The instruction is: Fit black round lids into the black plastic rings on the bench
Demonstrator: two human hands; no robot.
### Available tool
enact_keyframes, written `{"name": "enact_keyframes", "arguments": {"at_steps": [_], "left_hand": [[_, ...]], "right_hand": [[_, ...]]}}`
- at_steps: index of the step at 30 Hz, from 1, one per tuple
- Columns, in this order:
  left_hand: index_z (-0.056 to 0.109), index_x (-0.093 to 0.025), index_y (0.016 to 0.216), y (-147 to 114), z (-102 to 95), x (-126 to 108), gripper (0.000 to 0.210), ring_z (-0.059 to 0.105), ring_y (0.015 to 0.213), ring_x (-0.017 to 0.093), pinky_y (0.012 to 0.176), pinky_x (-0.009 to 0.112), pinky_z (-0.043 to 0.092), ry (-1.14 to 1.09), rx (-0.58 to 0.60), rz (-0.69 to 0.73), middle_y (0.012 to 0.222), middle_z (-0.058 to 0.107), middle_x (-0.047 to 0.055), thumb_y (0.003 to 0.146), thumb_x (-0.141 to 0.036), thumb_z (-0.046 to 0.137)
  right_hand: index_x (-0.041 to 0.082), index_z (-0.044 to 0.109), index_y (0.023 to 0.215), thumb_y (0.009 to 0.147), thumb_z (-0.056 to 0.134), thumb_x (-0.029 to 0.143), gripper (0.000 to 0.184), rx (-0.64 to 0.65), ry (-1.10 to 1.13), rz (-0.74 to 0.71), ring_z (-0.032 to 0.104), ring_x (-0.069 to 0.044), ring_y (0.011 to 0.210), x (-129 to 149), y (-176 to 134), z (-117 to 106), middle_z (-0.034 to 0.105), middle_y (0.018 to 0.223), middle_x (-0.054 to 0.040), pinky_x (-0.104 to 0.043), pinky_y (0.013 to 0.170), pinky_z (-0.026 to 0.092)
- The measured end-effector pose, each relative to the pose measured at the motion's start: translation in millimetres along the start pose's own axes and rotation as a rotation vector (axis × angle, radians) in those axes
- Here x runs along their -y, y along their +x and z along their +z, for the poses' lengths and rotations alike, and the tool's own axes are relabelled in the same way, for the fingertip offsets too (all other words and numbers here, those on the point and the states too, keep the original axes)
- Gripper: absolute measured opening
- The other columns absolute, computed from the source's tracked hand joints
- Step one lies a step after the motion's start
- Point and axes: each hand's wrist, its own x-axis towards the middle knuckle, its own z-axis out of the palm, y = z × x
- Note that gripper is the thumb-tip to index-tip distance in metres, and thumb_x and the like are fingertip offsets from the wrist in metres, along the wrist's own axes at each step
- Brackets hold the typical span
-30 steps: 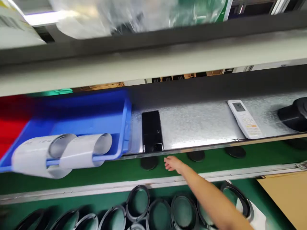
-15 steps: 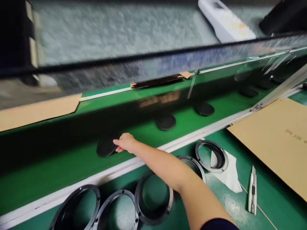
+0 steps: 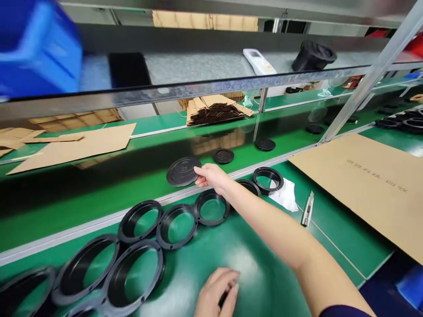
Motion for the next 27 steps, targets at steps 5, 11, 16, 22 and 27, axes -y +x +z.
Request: {"name": "enact_keyframes", "arguments": {"at_steps": [5,11,16,22,27], "left_hand": [[0.072,-0.017,0.098,12,-11.0,-29,0.031,0.063,0.077,0.021,0.072,0.032,0.052,-0.344,-0.167,-0.164,0.087,0.069,0.011,0.087,-0.044,0.062],[0.062,-0.018,0.117,7,-45.7,-71,0.053,0.066,0.097,0.022,0.088,0.036,0.053,-1.276,-0.218,-0.303,0.106,0.070,0.010,0.093,-0.062,0.044],[0.058,-0.020,0.132,-7,-62.7,-94,0.054,0.064,0.108,0.023,0.098,0.037,0.050,-1.582,-0.014,-0.324,0.123,0.068,0.010,0.095,-0.057,0.045],[0.047,-0.029,0.144,-16,-67.1,-90,0.053,0.065,0.107,0.023,0.106,0.043,0.045,-1.716,0.083,-0.195,0.124,0.069,0.007,0.094,-0.047,0.052],[0.049,-0.028,0.143,-6,-73.0,-79,0.054,0.064,0.111,0.024,0.109,0.044,0.042,-1.785,0.024,-0.183,0.125,0.069,0.008,0.094,-0.050,0.051]], "right_hand": [[0.019,0.045,0.069,0.073,0.083,0.047,0.047,0.013,0.134,-0.074,0.054,-0.007,0.049,-39,-102,-11,0.057,0.054,0.0042,-0.016,0.048,0.044],[0.020,0.042,0.074,0.079,0.078,0.046,0.045,-0.088,0.206,-0.147,0.051,-0.005,0.056,-112,-218,-35,0.052,0.068,0.0065,-0.018,0.054,0.043],[0.019,0.047,0.079,0.085,0.072,0.049,0.039,-0.165,0.084,-0.166,0.053,-0.007,0.062,-140,-269,-10,0.056,0.074,0.0034,-0.021,0.062,0.045],[0.020,0.048,0.080,0.083,0.072,0.051,0.039,-0.236,0.100,-0.228,0.053,-0.009,0.063,-134,-271,19,0.057,0.074,0.0028,-0.024,0.061,0.045],[0.021,0.050,0.080,0.089,0.061,0.058,0.040,-0.288,-0.199,-0.261,0.054,-0.014,0.064,-142,-243,14,0.055,0.069,0.0019,-0.029,0.063,0.046]]}}
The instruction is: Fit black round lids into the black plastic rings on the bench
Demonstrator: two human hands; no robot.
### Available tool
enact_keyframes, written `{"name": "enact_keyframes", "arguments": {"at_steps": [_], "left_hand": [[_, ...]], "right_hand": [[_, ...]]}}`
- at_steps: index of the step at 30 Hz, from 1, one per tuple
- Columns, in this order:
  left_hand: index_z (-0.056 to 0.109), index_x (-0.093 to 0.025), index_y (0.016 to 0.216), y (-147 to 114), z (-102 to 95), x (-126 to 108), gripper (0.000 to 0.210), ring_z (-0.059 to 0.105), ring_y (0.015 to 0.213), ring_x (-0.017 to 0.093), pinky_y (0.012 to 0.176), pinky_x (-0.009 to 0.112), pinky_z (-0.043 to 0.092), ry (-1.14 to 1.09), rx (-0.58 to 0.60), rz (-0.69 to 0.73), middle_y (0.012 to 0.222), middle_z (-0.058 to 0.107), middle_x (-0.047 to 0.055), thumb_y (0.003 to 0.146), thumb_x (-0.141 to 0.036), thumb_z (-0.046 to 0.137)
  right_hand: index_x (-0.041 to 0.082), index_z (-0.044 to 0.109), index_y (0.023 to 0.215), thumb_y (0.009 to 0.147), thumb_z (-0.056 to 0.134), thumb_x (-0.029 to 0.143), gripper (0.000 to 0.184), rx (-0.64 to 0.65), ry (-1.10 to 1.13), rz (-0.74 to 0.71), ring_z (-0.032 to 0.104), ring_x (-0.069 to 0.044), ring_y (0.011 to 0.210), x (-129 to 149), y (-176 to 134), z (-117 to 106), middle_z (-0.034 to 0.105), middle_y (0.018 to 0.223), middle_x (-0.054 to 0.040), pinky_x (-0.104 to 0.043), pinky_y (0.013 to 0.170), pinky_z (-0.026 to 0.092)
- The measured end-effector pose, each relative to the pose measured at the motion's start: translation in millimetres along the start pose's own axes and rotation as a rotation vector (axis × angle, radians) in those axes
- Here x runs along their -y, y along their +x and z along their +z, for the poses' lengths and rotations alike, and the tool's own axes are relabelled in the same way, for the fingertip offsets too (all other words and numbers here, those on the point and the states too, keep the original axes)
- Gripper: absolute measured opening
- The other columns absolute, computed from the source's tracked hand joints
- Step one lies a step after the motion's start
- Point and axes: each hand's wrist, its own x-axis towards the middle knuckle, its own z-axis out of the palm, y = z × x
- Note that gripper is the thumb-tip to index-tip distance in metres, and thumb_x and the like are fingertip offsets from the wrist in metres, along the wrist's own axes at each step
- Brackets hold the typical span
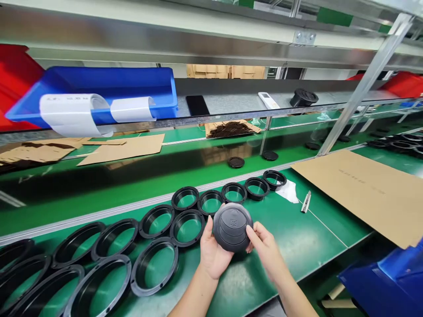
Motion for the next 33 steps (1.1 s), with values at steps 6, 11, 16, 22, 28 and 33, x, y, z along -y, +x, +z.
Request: {"name": "enact_keyframes", "arguments": {"at_steps": [6,11,16,22,28,33], "left_hand": [[0.053,-0.024,0.140,8,-9.2,-7,0.048,0.065,0.110,0.020,0.113,0.041,0.039,-0.046,-0.156,0.048,0.123,0.070,0.007,0.095,-0.042,0.049],[0.052,-0.027,0.141,8,-15.8,-6,0.048,0.064,0.115,0.020,0.114,0.040,0.037,-0.023,-0.178,0.064,0.126,0.069,0.006,0.096,-0.045,0.047],[0.045,-0.031,0.146,9,-15.9,2,0.053,0.054,0.130,0.022,0.115,0.041,0.035,0.107,-0.233,0.103,0.133,0.065,0.004,0.095,-0.047,0.049],[0.041,-0.033,0.148,13,-16.3,12,0.057,0.054,0.129,0.026,0.115,0.048,0.034,0.196,-0.270,0.107,0.131,0.066,0.005,0.094,-0.050,0.050],[0.042,-0.035,0.146,13,-20.6,12,0.057,0.056,0.126,0.029,0.113,0.055,0.035,0.182,-0.284,0.027,0.129,0.066,0.007,0.094,-0.055,0.049],[0.045,-0.032,0.144,11,-18.5,11,0.057,0.059,0.119,0.028,0.111,0.056,0.037,0.168,-0.310,-0.004,0.127,0.065,0.009,0.094,-0.059,0.045]], "right_hand": [[0.031,0.061,0.124,0.095,0.056,0.041,0.032,-0.163,-0.580,-0.545,0.050,-0.025,0.116,-14,39,-3,0.055,0.125,-0.0080,-0.048,0.102,0.044],[0.039,0.063,0.126,0.099,0.045,0.032,0.033,0.006,-0.719,-0.701,0.037,-0.029,0.129,-11,55,-9,0.044,0.142,-0.0043,-0.057,0.108,0.037],[0.034,0.059,0.132,0.100,0.043,0.036,0.036,0.138,-0.704,-0.664,0.027,-0.033,0.138,-18,56,-14,0.038,0.150,-0.0052,-0.059,0.112,0.033],[0.030,0.069,0.114,0.102,0.034,0.041,0.039,0.231,-0.558,-0.471,0.028,-0.031,0.137,-16,58,-17,0.047,0.143,-0.0060,-0.058,0.113,0.035],[0.028,0.072,0.104,0.103,0.031,0.044,0.044,0.244,-0.502,-0.388,0.028,-0.031,0.136,-13,60,-18,0.050,0.140,-0.0059,-0.058,0.113,0.033],[0.026,0.073,0.102,0.103,0.032,0.044,0.045,0.250,-0.516,-0.390,0.029,-0.030,0.136,-14,61,-17,0.052,0.140,-0.0066,-0.057,0.114,0.033]]}}
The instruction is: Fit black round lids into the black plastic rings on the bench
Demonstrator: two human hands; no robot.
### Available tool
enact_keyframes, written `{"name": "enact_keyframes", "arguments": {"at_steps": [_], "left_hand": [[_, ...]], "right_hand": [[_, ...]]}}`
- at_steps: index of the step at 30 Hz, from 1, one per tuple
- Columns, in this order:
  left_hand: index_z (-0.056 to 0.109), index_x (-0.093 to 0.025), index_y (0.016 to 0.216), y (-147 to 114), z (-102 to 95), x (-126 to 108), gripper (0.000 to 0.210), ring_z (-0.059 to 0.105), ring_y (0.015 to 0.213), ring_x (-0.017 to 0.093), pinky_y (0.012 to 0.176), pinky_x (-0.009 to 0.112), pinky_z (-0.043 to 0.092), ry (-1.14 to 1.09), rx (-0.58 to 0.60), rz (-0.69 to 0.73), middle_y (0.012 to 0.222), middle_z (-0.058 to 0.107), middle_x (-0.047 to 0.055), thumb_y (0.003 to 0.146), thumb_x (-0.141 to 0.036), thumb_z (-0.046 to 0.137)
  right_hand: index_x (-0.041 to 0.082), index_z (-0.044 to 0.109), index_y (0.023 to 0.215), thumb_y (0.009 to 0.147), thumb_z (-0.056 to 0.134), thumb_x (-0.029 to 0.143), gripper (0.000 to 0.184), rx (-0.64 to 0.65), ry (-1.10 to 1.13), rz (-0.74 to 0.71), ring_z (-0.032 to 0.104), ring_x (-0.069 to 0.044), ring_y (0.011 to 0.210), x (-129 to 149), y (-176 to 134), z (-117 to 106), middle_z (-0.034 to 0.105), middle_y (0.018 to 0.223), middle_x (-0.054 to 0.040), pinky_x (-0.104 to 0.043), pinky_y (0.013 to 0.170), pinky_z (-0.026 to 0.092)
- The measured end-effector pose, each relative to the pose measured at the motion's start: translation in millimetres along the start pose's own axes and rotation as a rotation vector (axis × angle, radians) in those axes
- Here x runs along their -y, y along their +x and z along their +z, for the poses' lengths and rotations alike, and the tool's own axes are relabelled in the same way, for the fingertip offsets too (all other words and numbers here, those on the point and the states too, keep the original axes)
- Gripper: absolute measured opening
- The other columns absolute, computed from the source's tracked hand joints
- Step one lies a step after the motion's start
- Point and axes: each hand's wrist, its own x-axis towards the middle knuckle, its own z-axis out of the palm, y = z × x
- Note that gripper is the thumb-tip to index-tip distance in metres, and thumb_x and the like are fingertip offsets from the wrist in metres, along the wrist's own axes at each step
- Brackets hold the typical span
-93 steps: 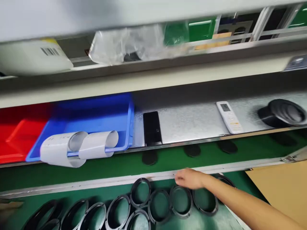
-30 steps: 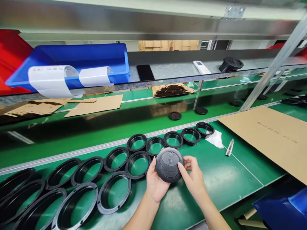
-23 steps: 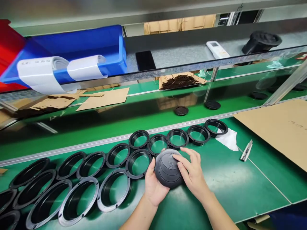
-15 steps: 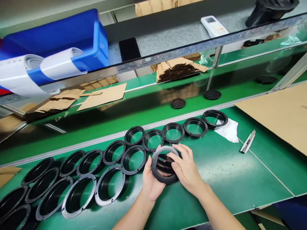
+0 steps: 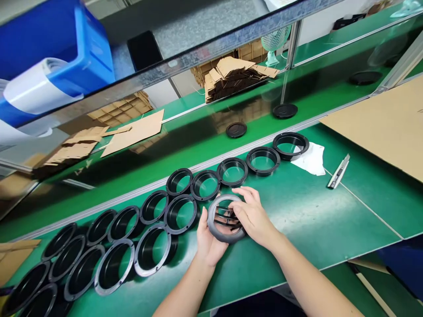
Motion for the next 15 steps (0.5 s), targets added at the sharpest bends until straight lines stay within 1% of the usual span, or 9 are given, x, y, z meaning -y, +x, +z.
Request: {"name": "enact_keyframes", "arguments": {"at_steps": [4,8,11,13,15], "left_hand": [[0.050,-0.029,0.141,0,0.1,-1,0.060,0.057,0.122,0.033,0.109,0.059,0.038,0.014,-0.046,-0.038,0.125,0.065,0.011,0.091,-0.063,0.047],[0.050,-0.030,0.140,0,-1.5,-1,0.059,0.056,0.124,0.034,0.108,0.059,0.039,-0.013,-0.032,-0.045,0.129,0.063,0.011,0.091,-0.062,0.047],[0.049,-0.028,0.142,1,0.3,-1,0.061,0.056,0.124,0.034,0.108,0.060,0.039,0.001,-0.007,-0.042,0.132,0.062,0.013,0.092,-0.063,0.045],[0.048,-0.028,0.143,-1,2.5,-2,0.063,0.058,0.123,0.034,0.108,0.060,0.039,0.037,-0.013,-0.035,0.130,0.064,0.013,0.091,-0.063,0.046],[0.047,-0.030,0.143,-3,4.3,-2,0.061,0.061,0.120,0.032,0.108,0.058,0.040,0.059,-0.030,-0.012,0.125,0.067,0.012,0.092,-0.062,0.046]], "right_hand": [[0.026,0.073,0.101,0.103,0.031,0.044,0.046,-0.001,-0.002,0.003,0.030,-0.031,0.136,-2,0,3,0.053,0.139,-0.0070,-0.058,0.114,0.034],[0.025,0.074,0.102,0.103,0.029,0.045,0.049,0.008,0.033,0.006,0.032,-0.031,0.135,-4,-1,3,0.054,0.139,-0.0078,-0.059,0.113,0.036],[0.027,0.072,0.114,0.103,0.027,0.047,0.050,-0.012,0.045,-0.012,0.030,-0.031,0.138,-3,0,-5,0.049,0.145,-0.0071,-0.061,0.114,0.034],[0.028,0.066,0.126,0.103,0.025,0.047,0.051,-0.042,0.017,-0.060,0.027,-0.030,0.141,2,-1,-13,0.044,0.151,-0.0056,-0.060,0.117,0.030],[0.027,0.062,0.132,0.104,0.022,0.048,0.053,-0.026,-0.041,-0.126,0.023,-0.029,0.144,11,-3,-20,0.038,0.156,-0.0050,-0.059,0.119,0.028]]}}
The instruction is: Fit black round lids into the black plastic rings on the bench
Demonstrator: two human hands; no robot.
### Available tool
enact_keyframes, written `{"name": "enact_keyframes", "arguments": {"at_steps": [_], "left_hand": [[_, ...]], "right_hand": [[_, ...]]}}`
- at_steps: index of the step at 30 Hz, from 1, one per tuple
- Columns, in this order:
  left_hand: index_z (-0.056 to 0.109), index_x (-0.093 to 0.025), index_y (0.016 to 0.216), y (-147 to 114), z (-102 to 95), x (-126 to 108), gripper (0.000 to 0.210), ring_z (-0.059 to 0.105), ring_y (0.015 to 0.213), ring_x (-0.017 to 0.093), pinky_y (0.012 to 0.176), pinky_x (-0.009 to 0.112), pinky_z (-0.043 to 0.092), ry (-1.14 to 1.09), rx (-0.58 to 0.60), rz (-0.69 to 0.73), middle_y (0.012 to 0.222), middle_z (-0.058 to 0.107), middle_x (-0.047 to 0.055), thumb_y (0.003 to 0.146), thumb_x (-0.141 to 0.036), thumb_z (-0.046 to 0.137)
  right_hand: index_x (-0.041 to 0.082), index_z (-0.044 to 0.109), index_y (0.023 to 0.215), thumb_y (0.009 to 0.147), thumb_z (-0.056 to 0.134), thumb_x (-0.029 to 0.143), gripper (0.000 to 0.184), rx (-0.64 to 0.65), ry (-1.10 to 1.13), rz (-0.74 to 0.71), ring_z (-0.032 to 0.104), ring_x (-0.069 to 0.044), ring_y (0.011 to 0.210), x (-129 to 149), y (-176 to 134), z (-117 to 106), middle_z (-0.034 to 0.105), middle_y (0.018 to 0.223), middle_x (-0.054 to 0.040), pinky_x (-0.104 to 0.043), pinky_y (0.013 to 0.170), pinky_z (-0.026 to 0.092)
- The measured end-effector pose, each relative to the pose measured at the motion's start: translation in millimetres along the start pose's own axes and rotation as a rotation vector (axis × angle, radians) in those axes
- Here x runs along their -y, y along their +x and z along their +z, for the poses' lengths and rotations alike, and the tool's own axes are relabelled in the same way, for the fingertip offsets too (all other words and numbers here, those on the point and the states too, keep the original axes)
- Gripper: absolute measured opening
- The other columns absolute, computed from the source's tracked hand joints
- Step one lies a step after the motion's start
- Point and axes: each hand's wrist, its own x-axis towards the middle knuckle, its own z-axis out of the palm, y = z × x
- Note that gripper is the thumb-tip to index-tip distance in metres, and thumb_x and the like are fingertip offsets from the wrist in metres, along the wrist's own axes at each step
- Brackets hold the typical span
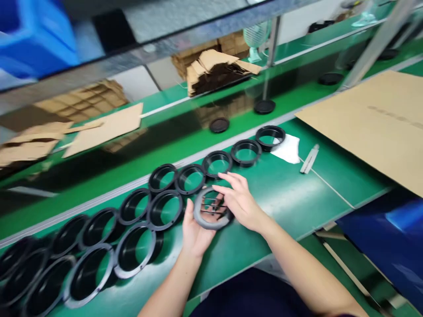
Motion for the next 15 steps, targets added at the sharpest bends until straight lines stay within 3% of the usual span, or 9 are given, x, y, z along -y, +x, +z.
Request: {"name": "enact_keyframes", "arguments": {"at_steps": [5,7,9,12,15], "left_hand": [[0.046,-0.025,0.145,2,4.0,-1,0.055,0.062,0.119,0.018,0.111,0.036,0.042,-0.050,-0.113,0.032,0.127,0.069,0.006,0.100,-0.054,0.035],[0.045,-0.025,0.146,2,7.1,2,0.055,0.059,0.123,0.017,0.114,0.034,0.039,-0.037,-0.169,0.015,0.132,0.067,0.005,0.100,-0.053,0.033],[0.043,-0.031,0.147,-2,8.5,8,0.052,0.054,0.131,0.018,0.117,0.036,0.035,0.010,-0.192,0.004,0.138,0.062,0.002,0.100,-0.053,0.035],[0.043,-0.037,0.146,-7,2.0,19,0.051,0.044,0.140,0.022,0.120,0.039,0.032,0.088,-0.138,-0.013,0.146,0.055,-0.001,0.098,-0.054,0.040],[0.045,-0.039,0.145,-7,-9.9,29,0.052,0.036,0.145,0.025,0.121,0.042,0.030,0.115,0.000,-0.056,0.150,0.051,0.000,0.095,-0.056,0.046]], "right_hand": [[0.012,0.053,0.138,0.096,0.044,0.061,0.065,0.270,-0.225,-0.180,0.016,-0.033,0.148,11,-5,1,0.032,0.158,-0.0159,-0.059,0.121,0.023],[0.010,0.048,0.141,0.091,0.052,0.063,0.073,0.288,-0.261,-0.174,0.015,-0.034,0.149,11,-8,2,0.031,0.158,-0.0194,-0.059,0.121,0.021],[0.012,0.041,0.147,0.086,0.058,0.066,0.083,0.283,-0.257,-0.100,0.008,-0.037,0.150,14,-11,3,0.018,0.162,-0.0221,-0.061,0.120,0.020],[0.019,0.015,0.158,0.077,0.066,0.071,0.110,0.391,-0.224,0.007,0.002,-0.044,0.149,21,-16,7,-0.004,0.164,-0.0236,-0.067,0.116,0.016],[0.026,0.005,0.159,0.067,0.076,0.065,0.122,0.467,-0.210,-0.015,0.016,-0.044,0.146,22,-15,6,0.012,0.161,-0.0216,-0.066,0.113,0.025]]}}
